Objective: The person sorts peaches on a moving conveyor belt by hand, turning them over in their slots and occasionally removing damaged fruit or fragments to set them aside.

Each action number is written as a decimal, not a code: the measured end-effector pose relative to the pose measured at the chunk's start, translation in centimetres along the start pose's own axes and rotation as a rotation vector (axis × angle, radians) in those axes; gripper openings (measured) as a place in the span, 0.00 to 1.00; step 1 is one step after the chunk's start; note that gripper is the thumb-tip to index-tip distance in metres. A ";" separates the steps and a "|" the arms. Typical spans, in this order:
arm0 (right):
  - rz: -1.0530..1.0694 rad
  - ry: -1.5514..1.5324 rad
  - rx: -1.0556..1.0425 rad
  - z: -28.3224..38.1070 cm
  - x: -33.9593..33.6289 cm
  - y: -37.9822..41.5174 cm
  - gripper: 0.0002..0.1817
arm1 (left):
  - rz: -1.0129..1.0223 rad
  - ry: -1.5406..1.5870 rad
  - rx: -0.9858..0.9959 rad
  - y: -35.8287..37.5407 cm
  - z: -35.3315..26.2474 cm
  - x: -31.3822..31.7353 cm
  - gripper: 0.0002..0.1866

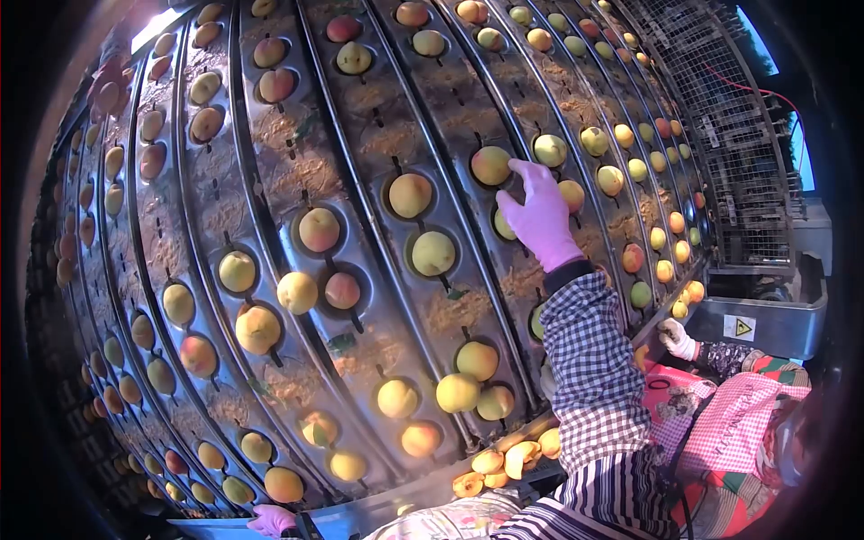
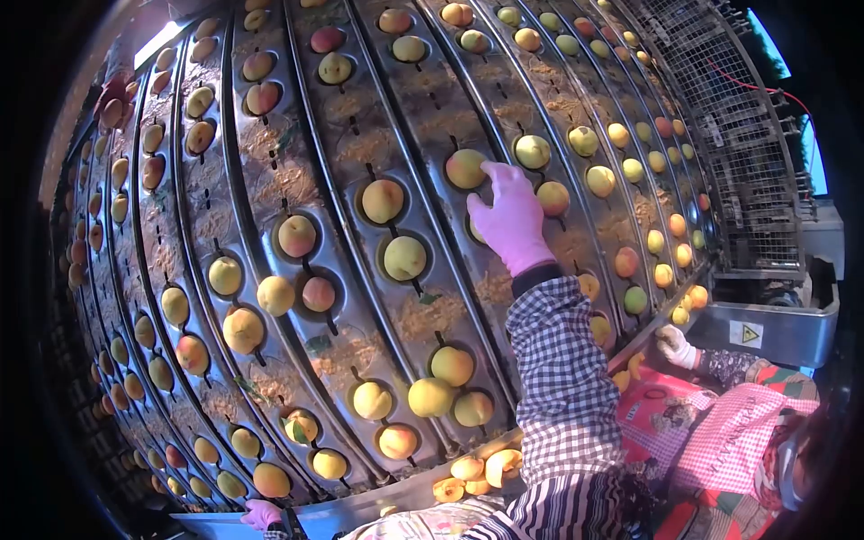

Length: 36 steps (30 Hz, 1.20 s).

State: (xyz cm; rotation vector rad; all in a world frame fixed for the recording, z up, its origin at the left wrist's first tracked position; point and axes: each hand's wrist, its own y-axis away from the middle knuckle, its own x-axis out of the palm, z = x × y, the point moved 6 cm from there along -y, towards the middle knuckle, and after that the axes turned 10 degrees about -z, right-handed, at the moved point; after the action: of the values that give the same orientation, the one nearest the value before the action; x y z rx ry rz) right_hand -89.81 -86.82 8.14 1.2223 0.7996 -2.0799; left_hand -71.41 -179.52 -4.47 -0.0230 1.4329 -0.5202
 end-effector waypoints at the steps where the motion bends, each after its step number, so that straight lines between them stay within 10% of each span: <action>1: -0.036 0.016 -0.070 0.9 0.5 -0.8 0.31 | 0.008 0.000 0.002 0.1 0.1 0.2 0.35; 5: 0.017 0.300 -0.268 1.5 3.3 -2.7 0.31 | 0.047 0.001 -0.006 0.5 -0.1 -0.5 0.35; 12: 0.263 0.204 -0.006 1.2 2.0 -4.4 0.36 | 0.019 -0.012 0.022 0.3 0.2 0.4 0.36; 36: 0.127 0.249 0.009 2.1 3.0 -2.9 0.37 | 0.100 -0.007 0.032 -0.1 -4.5 -2.6 0.38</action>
State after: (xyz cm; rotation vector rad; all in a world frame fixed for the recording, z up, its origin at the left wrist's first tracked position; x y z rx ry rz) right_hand -94.28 -87.05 6.87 1.5170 0.8001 -1.8545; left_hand -75.84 -177.33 -2.73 0.0719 1.4105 -0.4607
